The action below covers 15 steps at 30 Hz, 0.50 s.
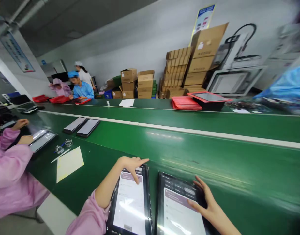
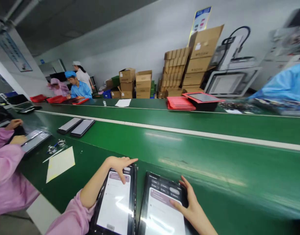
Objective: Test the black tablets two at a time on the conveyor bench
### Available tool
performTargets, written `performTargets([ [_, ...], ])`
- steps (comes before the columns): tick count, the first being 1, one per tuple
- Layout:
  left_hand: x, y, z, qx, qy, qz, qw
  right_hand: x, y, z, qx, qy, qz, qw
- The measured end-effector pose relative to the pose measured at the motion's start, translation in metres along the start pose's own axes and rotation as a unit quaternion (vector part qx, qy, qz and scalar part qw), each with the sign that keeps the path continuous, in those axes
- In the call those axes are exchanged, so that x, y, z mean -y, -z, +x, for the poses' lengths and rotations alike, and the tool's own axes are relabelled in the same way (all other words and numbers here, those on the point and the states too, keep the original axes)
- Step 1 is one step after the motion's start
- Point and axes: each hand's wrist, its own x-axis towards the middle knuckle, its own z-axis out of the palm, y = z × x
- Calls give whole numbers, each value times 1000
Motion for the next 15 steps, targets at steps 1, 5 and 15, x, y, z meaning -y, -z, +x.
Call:
performTargets([
  [1, -3, -3, 2, 0, 12, 17, 1000, -4, -1, -1, 17, 14, -1, 1000],
  [5, -6, -10, 7, -2, 35, 46, 998, -2, 4, -4, 70, 47, 9, 996],
  [15, 4, -1, 14, -122, 36, -19, 992, -2, 9, 14, -101, -126, 81, 984],
])
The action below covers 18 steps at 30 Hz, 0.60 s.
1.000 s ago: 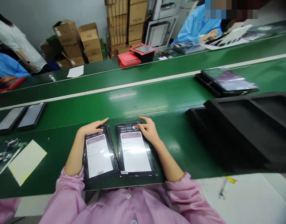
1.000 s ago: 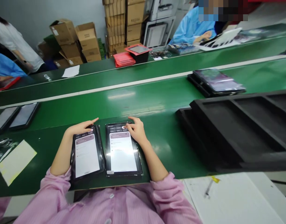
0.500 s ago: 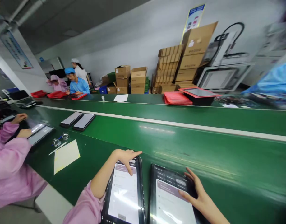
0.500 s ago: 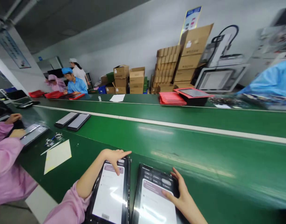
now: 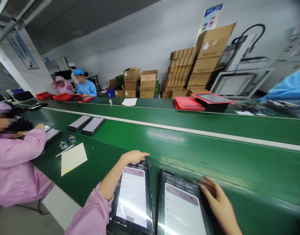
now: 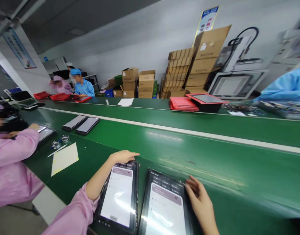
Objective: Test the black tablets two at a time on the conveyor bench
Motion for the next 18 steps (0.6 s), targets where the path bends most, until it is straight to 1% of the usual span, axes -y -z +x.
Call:
performTargets([
  [2, -4, 0, -1, 1, -15, -2, 1000, -2, 4, 4, -49, -21, -3, 999],
  [3, -6, 0, -3, 6, -28, -5, 1000, -2, 6, 5, -60, -26, -6, 998],
  [7, -11, 1, -12, 47, -70, -6, 996, 10, 6, -8, -56, -33, 8, 998],
  [11, -8, 2, -23, 59, -65, -1, 996, 23, 0, -36, -43, -21, 32, 998],
  [14, -4, 2, -30, 80, -61, 23, 995, 25, -1, -60, -11, -20, 61, 998],
  [18, -11, 0, -36, 121, -58, 57, 989, 26, 3, -89, 76, 1, 76, 994],
])
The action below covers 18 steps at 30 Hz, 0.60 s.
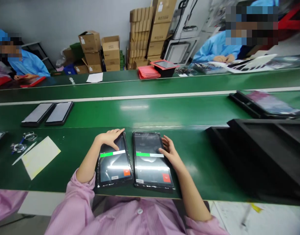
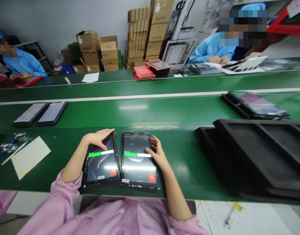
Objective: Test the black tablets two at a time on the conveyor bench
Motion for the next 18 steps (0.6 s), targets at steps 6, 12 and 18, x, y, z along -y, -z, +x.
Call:
performTargets([
  [6, -19, -6, 5, 18, 69, 58, 996, 6, -1, -18, 29, 33, 0, 999],
  [12, -18, 3, 2, 4, 37, -1, 999, -1, 5, -14, -79, -52, 47, 994],
  [18, -19, 5, 10, 20, 15, 0, 1000, 0, 6, -20, -114, -117, 62, 985],
])
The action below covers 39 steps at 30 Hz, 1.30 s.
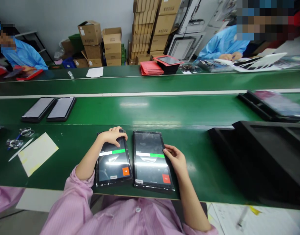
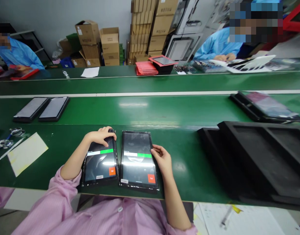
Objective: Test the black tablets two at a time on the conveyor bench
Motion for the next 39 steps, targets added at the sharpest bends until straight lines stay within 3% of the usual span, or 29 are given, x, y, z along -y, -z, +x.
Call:
performTargets([
  [7, -2, 0, 3, 9, 0, -8, 1000, 5, -1, -6, -10, 21, -24, 999],
  [19, 1, 2, 0, -32, 0, -37, 999, 12, 0, -1, 39, 28, -27, 998],
  [39, 4, 0, 4, -26, -3, -23, 999, 22, 0, 0, 49, 34, -45, 997],
])
